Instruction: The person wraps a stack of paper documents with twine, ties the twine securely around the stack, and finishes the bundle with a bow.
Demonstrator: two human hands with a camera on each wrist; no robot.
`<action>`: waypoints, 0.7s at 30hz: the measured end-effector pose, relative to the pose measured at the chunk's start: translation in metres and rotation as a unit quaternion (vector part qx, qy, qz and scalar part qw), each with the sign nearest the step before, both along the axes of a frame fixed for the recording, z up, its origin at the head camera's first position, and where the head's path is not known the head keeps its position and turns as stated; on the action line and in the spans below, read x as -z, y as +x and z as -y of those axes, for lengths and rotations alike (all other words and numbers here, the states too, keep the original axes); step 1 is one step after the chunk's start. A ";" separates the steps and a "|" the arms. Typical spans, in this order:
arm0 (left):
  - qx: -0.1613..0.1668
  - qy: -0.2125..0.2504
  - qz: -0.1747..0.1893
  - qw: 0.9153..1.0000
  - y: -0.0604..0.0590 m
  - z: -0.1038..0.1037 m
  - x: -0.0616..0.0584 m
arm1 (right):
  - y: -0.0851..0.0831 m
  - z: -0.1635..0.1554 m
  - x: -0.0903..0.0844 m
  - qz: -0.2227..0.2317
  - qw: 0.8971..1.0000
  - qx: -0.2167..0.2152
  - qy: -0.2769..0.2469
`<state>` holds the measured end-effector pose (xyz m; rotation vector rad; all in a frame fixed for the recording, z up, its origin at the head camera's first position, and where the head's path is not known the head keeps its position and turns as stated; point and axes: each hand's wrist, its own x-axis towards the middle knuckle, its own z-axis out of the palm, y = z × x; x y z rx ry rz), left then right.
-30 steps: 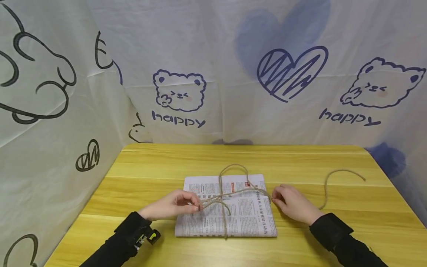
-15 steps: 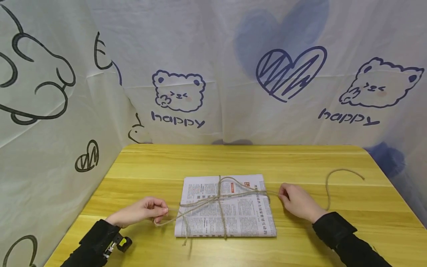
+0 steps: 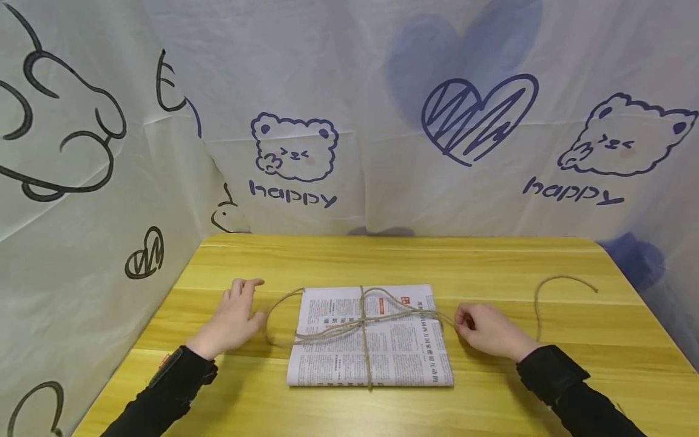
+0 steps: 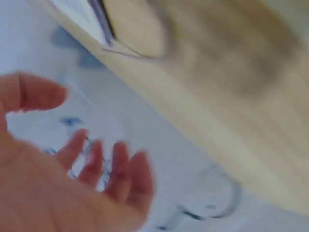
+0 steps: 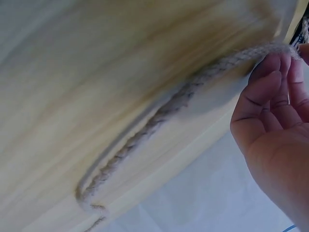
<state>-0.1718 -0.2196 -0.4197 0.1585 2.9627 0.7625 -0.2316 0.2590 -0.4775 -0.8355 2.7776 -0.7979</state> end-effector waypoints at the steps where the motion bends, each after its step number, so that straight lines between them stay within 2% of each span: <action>1: 0.005 -0.013 -0.027 1.000 -0.001 -0.010 0.000 | 0.000 0.000 0.000 0.001 1.000 0.000 -0.002; 2: 0.019 -0.022 -0.049 0.998 -0.002 -0.020 0.001 | 0.000 0.000 0.000 0.002 1.000 0.000 -0.004; 4: 0.070 -0.039 -0.082 0.993 -0.003 -0.039 0.007 | -0.001 -0.001 0.000 0.004 1.000 -0.001 -0.006; 7: 0.156 -0.080 -0.095 0.980 -0.003 -0.059 0.017 | 0.000 -0.001 -0.001 0.010 1.000 -0.002 -0.014; 9: 0.192 -0.118 -0.103 0.969 -0.002 -0.067 0.024 | 0.000 -0.001 -0.001 0.015 1.000 -0.005 -0.021; 12: 0.215 -0.156 -0.129 0.955 -0.002 -0.073 0.031 | 0.001 -0.002 -0.001 0.024 0.999 -0.012 -0.035; 16: 0.233 -0.174 -0.180 0.940 -0.003 -0.072 0.034 | 0.002 -0.004 -0.003 0.039 0.997 -0.023 -0.059; 19: 0.240 -0.152 -0.199 0.938 -0.003 -0.067 0.030 | 0.003 -0.007 -0.005 0.057 0.995 -0.025 -0.076; 21: 0.246 -0.108 -0.190 0.944 -0.003 -0.063 0.026 | 0.003 -0.009 -0.007 0.063 0.994 -0.025 -0.084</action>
